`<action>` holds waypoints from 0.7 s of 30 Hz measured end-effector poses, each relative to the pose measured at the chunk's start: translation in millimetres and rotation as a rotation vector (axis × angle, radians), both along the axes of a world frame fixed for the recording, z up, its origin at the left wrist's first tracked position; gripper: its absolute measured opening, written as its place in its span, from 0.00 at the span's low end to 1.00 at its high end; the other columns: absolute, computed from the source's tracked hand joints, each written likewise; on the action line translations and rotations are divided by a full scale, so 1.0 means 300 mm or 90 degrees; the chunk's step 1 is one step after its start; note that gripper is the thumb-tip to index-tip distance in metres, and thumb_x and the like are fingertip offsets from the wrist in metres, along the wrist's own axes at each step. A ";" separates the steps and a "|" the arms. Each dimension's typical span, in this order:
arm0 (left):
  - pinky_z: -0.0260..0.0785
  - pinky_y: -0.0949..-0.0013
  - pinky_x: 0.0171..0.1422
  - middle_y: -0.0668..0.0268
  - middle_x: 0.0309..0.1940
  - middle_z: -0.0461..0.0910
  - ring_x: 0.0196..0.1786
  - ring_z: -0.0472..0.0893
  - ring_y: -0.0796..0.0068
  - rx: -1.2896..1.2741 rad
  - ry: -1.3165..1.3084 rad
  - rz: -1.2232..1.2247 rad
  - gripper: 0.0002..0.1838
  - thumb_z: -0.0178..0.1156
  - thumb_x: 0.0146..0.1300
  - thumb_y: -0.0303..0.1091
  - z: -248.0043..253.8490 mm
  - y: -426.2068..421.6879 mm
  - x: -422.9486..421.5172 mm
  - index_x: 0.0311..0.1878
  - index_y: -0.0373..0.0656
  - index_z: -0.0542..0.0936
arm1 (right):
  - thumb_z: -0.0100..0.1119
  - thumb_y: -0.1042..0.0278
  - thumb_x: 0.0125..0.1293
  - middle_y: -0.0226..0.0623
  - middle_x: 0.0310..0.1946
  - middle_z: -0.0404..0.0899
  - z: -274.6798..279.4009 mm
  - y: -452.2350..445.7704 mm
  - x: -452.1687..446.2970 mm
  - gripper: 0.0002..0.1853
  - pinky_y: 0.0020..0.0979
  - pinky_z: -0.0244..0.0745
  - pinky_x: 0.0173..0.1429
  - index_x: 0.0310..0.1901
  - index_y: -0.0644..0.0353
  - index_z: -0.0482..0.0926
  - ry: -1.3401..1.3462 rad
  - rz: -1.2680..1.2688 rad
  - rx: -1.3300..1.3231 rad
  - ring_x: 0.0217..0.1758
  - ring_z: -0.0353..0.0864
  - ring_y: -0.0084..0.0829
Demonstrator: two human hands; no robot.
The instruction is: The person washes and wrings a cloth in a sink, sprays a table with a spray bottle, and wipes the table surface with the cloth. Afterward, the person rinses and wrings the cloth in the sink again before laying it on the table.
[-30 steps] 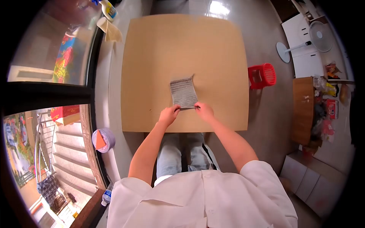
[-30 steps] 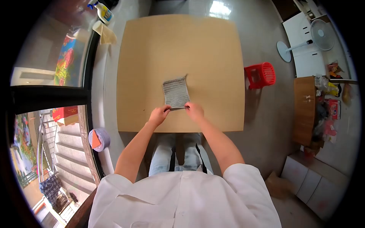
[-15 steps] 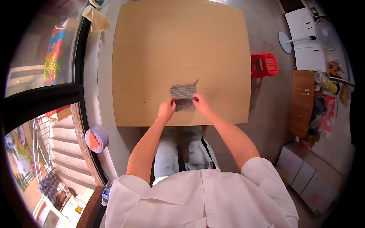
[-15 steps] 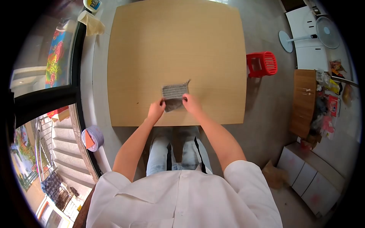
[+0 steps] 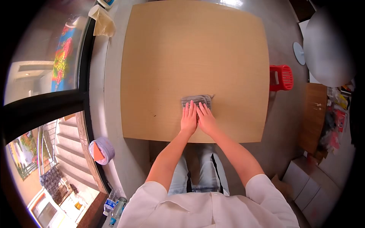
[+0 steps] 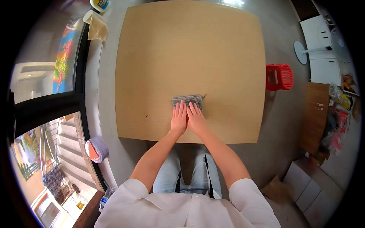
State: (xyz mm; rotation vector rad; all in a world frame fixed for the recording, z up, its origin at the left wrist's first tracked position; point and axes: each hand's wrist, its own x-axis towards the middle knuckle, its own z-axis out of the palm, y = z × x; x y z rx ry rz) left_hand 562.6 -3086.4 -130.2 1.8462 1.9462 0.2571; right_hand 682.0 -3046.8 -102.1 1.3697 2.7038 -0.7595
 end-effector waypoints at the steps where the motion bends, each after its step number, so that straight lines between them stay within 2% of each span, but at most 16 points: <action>1: 0.40 0.57 0.72 0.53 0.69 0.44 0.70 0.46 0.55 0.013 0.027 0.004 0.30 0.46 0.59 0.31 -0.016 -0.012 0.015 0.65 0.35 0.53 | 0.53 0.69 0.54 0.43 0.65 0.54 -0.037 -0.009 0.003 0.30 0.41 0.52 0.68 0.61 0.60 0.60 0.005 0.006 -0.006 0.68 0.52 0.44; 2: 0.37 0.57 0.72 0.55 0.69 0.42 0.71 0.43 0.56 -0.029 0.078 0.009 0.32 0.45 0.61 0.38 -0.035 -0.006 0.017 0.67 0.36 0.50 | 0.52 0.69 0.56 0.42 0.65 0.54 -0.074 -0.002 0.004 0.29 0.40 0.51 0.69 0.61 0.62 0.60 0.010 0.011 -0.006 0.69 0.51 0.43; 5: 0.36 0.57 0.73 0.55 0.69 0.42 0.71 0.42 0.57 -0.057 0.044 0.005 0.34 0.45 0.62 0.43 -0.045 -0.036 0.036 0.67 0.36 0.49 | 0.48 0.68 0.59 0.43 0.65 0.53 -0.096 -0.014 0.039 0.28 0.39 0.50 0.69 0.61 0.65 0.59 -0.005 0.033 -0.017 0.69 0.51 0.41; 6: 0.34 0.57 0.73 0.56 0.70 0.41 0.72 0.41 0.59 -0.066 0.097 -0.014 0.36 0.45 0.62 0.48 -0.057 -0.048 0.059 0.67 0.37 0.48 | 0.47 0.68 0.59 0.44 0.65 0.52 -0.112 -0.038 0.061 0.28 0.39 0.50 0.69 0.61 0.67 0.58 -0.016 0.029 0.004 0.69 0.50 0.41; 11: 0.33 0.58 0.73 0.58 0.70 0.40 0.72 0.40 0.60 -0.075 0.060 -0.082 0.35 0.42 0.63 0.48 -0.071 -0.093 0.267 0.68 0.39 0.49 | 0.47 0.70 0.59 0.49 0.66 0.48 -0.107 -0.149 0.277 0.29 0.40 0.50 0.69 0.61 0.71 0.55 -0.005 -0.012 0.027 0.70 0.48 0.45; 14: 0.32 0.59 0.73 0.59 0.70 0.41 0.72 0.41 0.62 -0.054 0.061 -0.175 0.34 0.42 0.62 0.48 -0.073 -0.106 0.451 0.67 0.39 0.50 | 0.46 0.70 0.60 0.52 0.67 0.45 -0.064 -0.210 0.446 0.30 0.41 0.48 0.70 0.62 0.72 0.53 -0.021 -0.103 -0.059 0.70 0.44 0.49; 15: 0.32 0.60 0.73 0.59 0.70 0.42 0.72 0.42 0.63 -0.035 0.070 -0.236 0.34 0.42 0.62 0.48 -0.076 -0.094 0.514 0.67 0.39 0.52 | 0.46 0.69 0.60 0.54 0.67 0.44 -0.074 -0.231 0.501 0.30 0.42 0.45 0.70 0.62 0.72 0.51 -0.044 -0.185 -0.106 0.70 0.42 0.50; 16: 0.32 0.60 0.73 0.59 0.70 0.42 0.72 0.42 0.63 -0.033 0.069 -0.233 0.34 0.42 0.62 0.48 -0.085 -0.095 0.588 0.67 0.39 0.52 | 0.46 0.68 0.61 0.55 0.66 0.44 -0.084 -0.255 0.563 0.31 0.42 0.42 0.71 0.63 0.72 0.49 -0.068 -0.265 -0.155 0.70 0.41 0.51; 18: 0.35 0.62 0.73 0.59 0.70 0.45 0.72 0.45 0.64 0.028 0.088 -0.329 0.32 0.44 0.60 0.44 -0.099 -0.089 0.717 0.66 0.39 0.56 | 0.47 0.67 0.61 0.56 0.66 0.42 -0.113 -0.280 0.680 0.32 0.43 0.39 0.71 0.64 0.71 0.47 -0.060 -0.303 -0.167 0.71 0.39 0.52; 20: 0.36 0.62 0.73 0.59 0.70 0.46 0.72 0.46 0.64 0.058 0.052 -0.305 0.31 0.44 0.60 0.43 -0.108 -0.075 0.784 0.65 0.38 0.58 | 0.51 0.67 0.59 0.60 0.66 0.39 -0.091 -0.239 0.730 0.38 0.47 0.33 0.71 0.65 0.68 0.43 0.000 -0.337 -0.227 0.70 0.35 0.56; 21: 0.38 0.62 0.73 0.59 0.69 0.47 0.71 0.47 0.64 0.081 0.012 -0.285 0.30 0.45 0.59 0.41 -0.115 -0.077 0.792 0.64 0.38 0.59 | 0.51 0.67 0.59 0.60 0.66 0.39 -0.072 -0.221 0.737 0.38 0.47 0.33 0.71 0.65 0.68 0.43 0.000 -0.333 -0.229 0.70 0.35 0.56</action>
